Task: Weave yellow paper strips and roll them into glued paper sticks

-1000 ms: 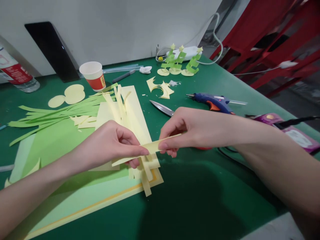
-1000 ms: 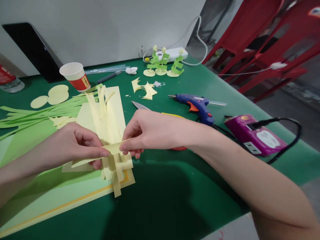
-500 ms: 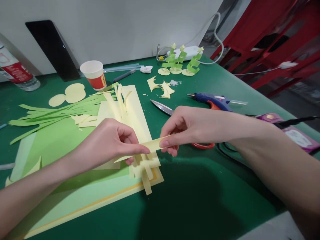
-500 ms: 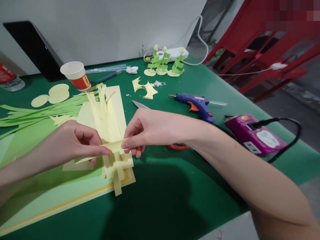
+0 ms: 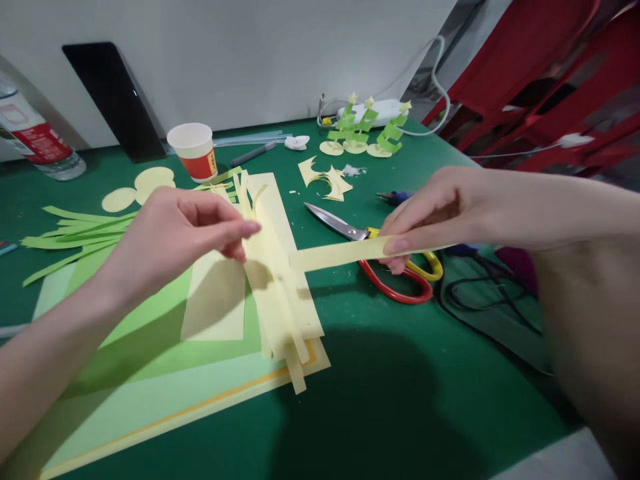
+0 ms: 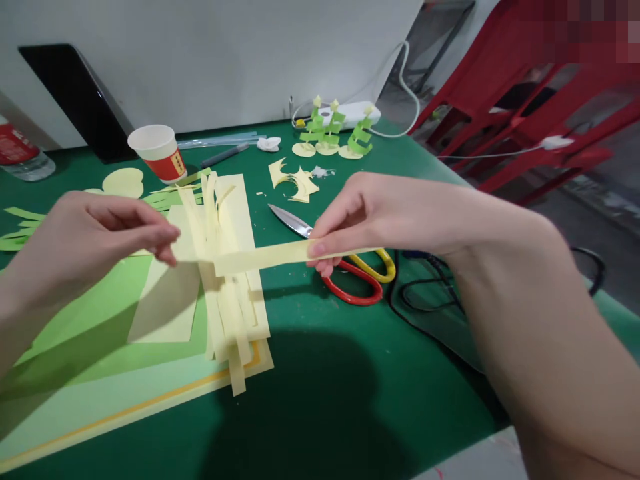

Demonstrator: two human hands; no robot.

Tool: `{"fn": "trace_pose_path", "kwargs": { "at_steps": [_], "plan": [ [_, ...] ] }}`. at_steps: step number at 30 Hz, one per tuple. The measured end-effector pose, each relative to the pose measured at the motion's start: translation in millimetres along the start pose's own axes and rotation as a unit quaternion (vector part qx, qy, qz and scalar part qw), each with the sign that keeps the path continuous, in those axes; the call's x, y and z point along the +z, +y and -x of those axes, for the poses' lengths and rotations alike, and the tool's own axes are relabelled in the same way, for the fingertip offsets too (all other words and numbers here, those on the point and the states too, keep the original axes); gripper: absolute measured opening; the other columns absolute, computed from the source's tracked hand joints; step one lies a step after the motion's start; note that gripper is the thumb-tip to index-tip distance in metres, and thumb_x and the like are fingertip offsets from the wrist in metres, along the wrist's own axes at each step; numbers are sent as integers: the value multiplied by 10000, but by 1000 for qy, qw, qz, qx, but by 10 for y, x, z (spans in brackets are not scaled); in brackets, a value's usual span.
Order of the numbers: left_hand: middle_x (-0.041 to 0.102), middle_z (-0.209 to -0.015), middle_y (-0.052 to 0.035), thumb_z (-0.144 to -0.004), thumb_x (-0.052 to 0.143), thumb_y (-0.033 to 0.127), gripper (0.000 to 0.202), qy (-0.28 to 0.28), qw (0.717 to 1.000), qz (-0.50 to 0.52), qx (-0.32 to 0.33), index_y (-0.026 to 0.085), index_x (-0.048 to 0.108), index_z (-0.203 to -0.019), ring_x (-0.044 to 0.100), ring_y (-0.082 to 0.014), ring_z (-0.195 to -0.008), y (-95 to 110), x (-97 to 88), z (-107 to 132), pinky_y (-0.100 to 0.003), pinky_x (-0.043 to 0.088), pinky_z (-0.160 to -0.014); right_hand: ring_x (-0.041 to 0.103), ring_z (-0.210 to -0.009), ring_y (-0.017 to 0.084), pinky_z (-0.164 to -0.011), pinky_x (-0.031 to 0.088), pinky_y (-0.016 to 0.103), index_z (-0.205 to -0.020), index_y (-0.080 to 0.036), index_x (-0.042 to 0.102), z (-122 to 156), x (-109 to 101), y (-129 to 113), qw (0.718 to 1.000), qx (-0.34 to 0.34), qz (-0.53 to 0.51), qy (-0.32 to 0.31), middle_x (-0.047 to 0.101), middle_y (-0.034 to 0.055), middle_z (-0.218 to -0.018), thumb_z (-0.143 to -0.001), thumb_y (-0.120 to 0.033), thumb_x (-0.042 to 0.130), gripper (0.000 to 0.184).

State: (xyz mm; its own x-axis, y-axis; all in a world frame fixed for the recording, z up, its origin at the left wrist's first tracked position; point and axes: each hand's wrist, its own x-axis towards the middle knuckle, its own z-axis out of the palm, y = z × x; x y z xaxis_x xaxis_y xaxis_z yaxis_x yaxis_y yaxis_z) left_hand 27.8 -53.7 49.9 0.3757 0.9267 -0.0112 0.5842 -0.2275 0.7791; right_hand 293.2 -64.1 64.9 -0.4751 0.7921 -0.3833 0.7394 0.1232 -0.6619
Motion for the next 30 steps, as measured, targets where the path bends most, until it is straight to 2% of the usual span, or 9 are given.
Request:
{"fn": "trace_pose_path", "kwargs": {
  "at_steps": [2,4,7,11,15,17,22,26,30],
  "plan": [
    [705,-745,17,-829,530,365,229,16,997,68,40,187,674,-815,645,-100,-686,-9,48,-12,-190,481,-648,500,-523,66,-479,348,217,-673,-176,720,-4,35,-19,1000,-9,5,-18,650,0,-627,-742,-374,580,252],
    [711,-876,10,-842,495,410,268,-44,993,94,52,221,671,-916,661,-122,-766,1,124,1,-192,501,-655,448,-477,67,-438,321,218,-668,-191,719,-23,78,-45,1000,-22,15,-16,617,-2,-583,-727,-436,592,283],
    [722,-773,35,-773,612,351,161,-106,991,73,24,225,710,-797,662,-112,-679,45,211,51,-152,496,-580,407,-467,72,-421,285,224,-663,-199,709,-57,114,-76,999,-30,30,23,568,-5,-555,-736,-495,562,339],
    [719,-673,47,-778,614,269,150,-97,989,112,0,203,710,-683,656,-91,-601,98,231,113,-140,505,-582,361,-458,72,-405,238,232,-740,-214,698,-95,169,-145,997,-26,55,49,505,-17,-545,-750,-507,543,331],
    [709,-638,41,-793,599,279,183,-130,988,87,15,194,706,-671,622,-69,-550,118,248,149,-113,452,-495,451,-516,85,-454,311,233,-775,-210,686,-100,331,-304,995,-68,24,73,605,-6,-654,-772,-409,558,237],
    [707,-656,41,-796,596,283,159,-110,992,49,44,198,707,-722,610,-71,-559,119,272,161,-123,437,-488,506,-562,100,-501,358,233,-710,-196,671,-95,421,-377,991,-83,3,105,632,4,-669,-779,-348,556,202],
    [713,-826,38,-790,597,280,136,-12,994,-9,107,222,693,-866,630,-105,-714,102,311,171,-156,471,-609,583,-682,152,-606,429,252,-630,-196,628,-93,543,-435,982,-91,-15,165,667,26,-736,-765,-270,549,173],
    [704,-755,52,-787,598,248,103,-3,991,-6,132,206,692,-790,614,-80,-644,75,320,173,-138,465,-563,591,-657,140,-602,444,245,-605,-190,624,-101,584,-416,976,-108,-16,186,670,12,-707,-749,-224,553,164],
    [701,-750,53,-774,602,181,85,-9,990,37,139,189,687,-777,616,-73,-664,55,344,179,-130,492,-613,597,-633,123,-584,448,227,-571,-179,625,-121,625,-401,969,-123,-30,211,672,0,-672,-721,-133,554,172]
  ]
}}
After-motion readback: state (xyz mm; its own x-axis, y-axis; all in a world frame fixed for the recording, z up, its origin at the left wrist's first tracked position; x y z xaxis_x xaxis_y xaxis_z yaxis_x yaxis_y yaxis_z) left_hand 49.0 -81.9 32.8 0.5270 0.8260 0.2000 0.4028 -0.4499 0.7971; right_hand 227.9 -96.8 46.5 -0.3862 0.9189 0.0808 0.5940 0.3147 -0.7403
